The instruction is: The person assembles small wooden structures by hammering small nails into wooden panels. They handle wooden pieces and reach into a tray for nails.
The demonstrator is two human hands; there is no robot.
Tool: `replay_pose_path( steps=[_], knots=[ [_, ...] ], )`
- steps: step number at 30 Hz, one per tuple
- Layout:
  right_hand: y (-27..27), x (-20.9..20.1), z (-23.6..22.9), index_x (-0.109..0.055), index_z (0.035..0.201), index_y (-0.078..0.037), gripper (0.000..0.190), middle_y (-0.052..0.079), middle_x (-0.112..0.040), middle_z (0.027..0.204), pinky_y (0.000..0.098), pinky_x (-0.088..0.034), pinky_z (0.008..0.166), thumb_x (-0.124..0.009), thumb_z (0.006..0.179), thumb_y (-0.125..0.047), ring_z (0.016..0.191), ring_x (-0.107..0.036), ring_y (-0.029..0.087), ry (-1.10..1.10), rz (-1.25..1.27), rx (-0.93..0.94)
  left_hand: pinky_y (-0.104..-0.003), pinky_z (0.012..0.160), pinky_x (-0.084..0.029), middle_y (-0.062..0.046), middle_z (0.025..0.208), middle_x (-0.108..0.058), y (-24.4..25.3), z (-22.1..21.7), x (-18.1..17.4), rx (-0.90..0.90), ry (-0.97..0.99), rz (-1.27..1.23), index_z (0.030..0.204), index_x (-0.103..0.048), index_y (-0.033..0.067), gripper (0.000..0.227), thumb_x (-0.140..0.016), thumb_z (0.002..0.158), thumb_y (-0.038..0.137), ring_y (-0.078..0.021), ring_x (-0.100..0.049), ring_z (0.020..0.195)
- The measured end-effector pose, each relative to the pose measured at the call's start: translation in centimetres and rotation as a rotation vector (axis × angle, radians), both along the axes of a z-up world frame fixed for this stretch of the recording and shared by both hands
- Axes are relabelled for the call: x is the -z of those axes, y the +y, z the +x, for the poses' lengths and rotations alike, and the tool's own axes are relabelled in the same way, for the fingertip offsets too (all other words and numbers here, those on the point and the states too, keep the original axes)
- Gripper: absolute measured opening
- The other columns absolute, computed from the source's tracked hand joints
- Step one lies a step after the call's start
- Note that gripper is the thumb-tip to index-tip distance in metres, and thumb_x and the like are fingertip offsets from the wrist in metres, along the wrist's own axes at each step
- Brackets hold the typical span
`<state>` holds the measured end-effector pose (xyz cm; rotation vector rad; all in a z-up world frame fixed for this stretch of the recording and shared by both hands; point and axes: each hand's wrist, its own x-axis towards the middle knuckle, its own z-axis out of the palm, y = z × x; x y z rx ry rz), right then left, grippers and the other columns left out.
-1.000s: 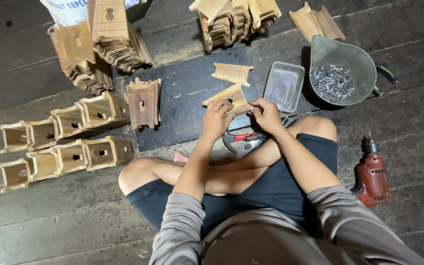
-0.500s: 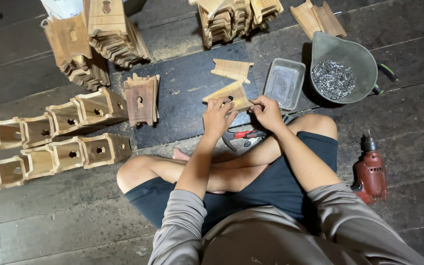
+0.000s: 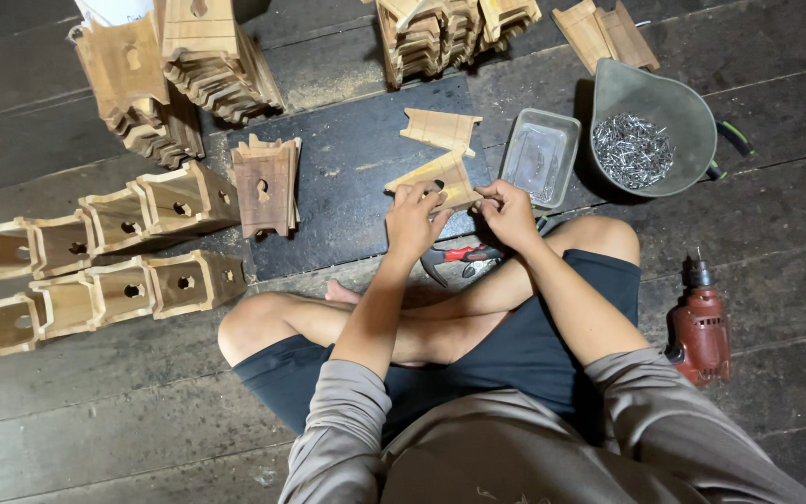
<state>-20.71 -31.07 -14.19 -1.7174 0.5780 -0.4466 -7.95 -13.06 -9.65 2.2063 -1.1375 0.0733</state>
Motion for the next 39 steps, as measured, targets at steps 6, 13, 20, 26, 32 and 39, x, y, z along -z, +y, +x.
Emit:
replay_pose_path(
  steps=[6, 13, 20, 26, 32, 39],
  knots=[
    [-0.5, 1.3, 0.1, -0.073, 0.114, -0.001, 0.025, 0.022, -0.076, 0.103, 0.0317, -0.059, 0.076, -0.072, 0.09, 0.006, 0.087, -0.072, 0.016, -0.005, 0.013, 0.011, -0.041, 0.082, -0.056, 0.009, 0.109, -0.066, 0.2, 0.2, -0.3, 0.002, 0.005, -0.026, 0.101, -0.074, 0.0271, 0.026, -0.081, 0.079, 0.038, -0.0222, -0.058, 0.104],
    [-0.2, 0.4, 0.2, -0.072, 0.115, 0.0, 0.026, 0.021, -0.076, 0.099, 0.0304, -0.059, 0.076, -0.069, 0.091, 0.009, 0.082, -0.074, 0.015, -0.031, 0.038, -0.006, -0.039, 0.083, -0.057, 0.011, 0.107, -0.067, 0.0, 0.3, 0.4, -0.024, 0.038, -0.064, 0.098, -0.074, 0.0273, 0.026, -0.084, 0.076, 0.037, -0.0209, -0.06, 0.106],
    [-0.3, 0.8, 0.4, -0.073, 0.116, -0.001, 0.026, 0.018, -0.077, 0.098, 0.0295, -0.058, 0.075, -0.069, 0.092, 0.007, 0.081, -0.073, 0.012, -0.029, 0.016, -0.006, -0.038, 0.084, -0.058, 0.011, 0.106, -0.067, -0.1, 0.5, 0.6, -0.034, 0.066, -0.071, 0.098, -0.075, 0.0275, 0.027, -0.085, 0.075, 0.036, -0.02, -0.06, 0.106],
    [-0.3, 0.8, 0.4, -0.073, 0.115, -0.001, 0.026, 0.017, -0.077, 0.096, 0.0298, -0.058, 0.075, -0.069, 0.091, 0.008, 0.081, -0.072, 0.011, -0.033, 0.003, -0.008, -0.039, 0.083, -0.058, 0.011, 0.107, -0.067, -0.2, 0.5, 0.6, -0.038, 0.081, -0.076, 0.099, -0.075, 0.028, 0.028, -0.086, 0.074, 0.035, -0.0196, -0.06, 0.104],
    [-0.2, -0.3, 0.3, -0.074, 0.113, -0.002, 0.026, 0.017, -0.078, 0.095, 0.03, -0.057, 0.075, -0.069, 0.091, 0.009, 0.079, -0.072, 0.012, -0.028, -0.04, -0.012, -0.038, 0.082, -0.058, 0.012, 0.108, -0.066, -0.1, 0.3, 0.5, -0.042, 0.062, -0.071, 0.099, -0.074, 0.0282, 0.028, -0.086, 0.074, 0.035, -0.0184, -0.059, 0.103],
    [-0.2, -0.4, 0.2, -0.074, 0.111, -0.001, 0.024, 0.016, -0.078, 0.093, 0.0318, -0.057, 0.076, -0.071, 0.089, 0.009, 0.079, -0.071, 0.012, -0.033, -0.063, -0.01, -0.037, 0.081, -0.056, 0.012, 0.108, -0.065, 0.1, 0.2, 0.8, -0.021, -0.012, -0.074, 0.099, -0.074, 0.0292, 0.026, -0.084, 0.075, 0.036, -0.0187, -0.059, 0.102]
  ],
)
